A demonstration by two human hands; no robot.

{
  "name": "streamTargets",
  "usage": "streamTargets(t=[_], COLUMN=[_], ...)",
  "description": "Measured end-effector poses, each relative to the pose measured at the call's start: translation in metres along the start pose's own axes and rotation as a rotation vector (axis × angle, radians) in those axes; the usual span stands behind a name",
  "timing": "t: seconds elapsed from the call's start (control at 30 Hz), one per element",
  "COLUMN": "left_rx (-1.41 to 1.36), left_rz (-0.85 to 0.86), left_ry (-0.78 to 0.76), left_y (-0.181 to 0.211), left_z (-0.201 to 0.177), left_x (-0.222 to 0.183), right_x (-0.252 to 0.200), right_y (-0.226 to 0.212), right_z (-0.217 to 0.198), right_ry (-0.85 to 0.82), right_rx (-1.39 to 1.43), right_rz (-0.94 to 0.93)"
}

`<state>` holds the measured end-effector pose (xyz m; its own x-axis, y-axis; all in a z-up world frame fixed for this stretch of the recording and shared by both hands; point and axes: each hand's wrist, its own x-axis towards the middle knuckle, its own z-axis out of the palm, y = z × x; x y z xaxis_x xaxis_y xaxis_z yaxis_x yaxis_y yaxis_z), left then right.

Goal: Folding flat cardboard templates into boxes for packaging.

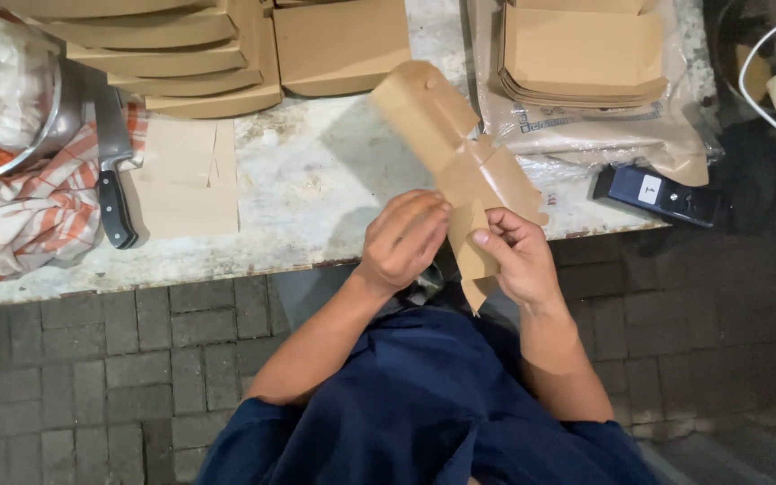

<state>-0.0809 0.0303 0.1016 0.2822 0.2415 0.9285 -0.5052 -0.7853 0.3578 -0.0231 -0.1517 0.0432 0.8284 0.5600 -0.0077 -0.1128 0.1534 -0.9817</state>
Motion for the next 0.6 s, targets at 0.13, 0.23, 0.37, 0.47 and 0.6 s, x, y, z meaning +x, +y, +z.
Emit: streamTargets(t=[0.13,0.23,0.37,0.47,0.6], left_rx=[-0.095,-0.101,-0.108,-0.139,-0.144], left_rz=[0.292,0.367,0.404,0.413,0.362], left_ry=[-0.104,-0.221,-0.298,-0.412,-0.475], left_y=[-0.009,-0.007,-0.01,-0.015,-0.014], left_z=[-0.006,-0.013,-0.018,-0.017,-0.015], left_x=[0.013,0.023,0.03,0.019,0.012], right_x=[-0.004,-0.006,-0.005,-0.005,-0.005], right_y=[0.012,-0.024,-0.036,-0.039,-0.034], right_z=[-0.011,0.001,0.007,0.012,0.014], right_ry=[0.077,0.079,0.091,0.134,0.134], right_rx=[0.058,-0.09,-0.137,-0.214,-0.205], right_rz=[-0.039,-0.061,-0.061,-0.084,-0.053])
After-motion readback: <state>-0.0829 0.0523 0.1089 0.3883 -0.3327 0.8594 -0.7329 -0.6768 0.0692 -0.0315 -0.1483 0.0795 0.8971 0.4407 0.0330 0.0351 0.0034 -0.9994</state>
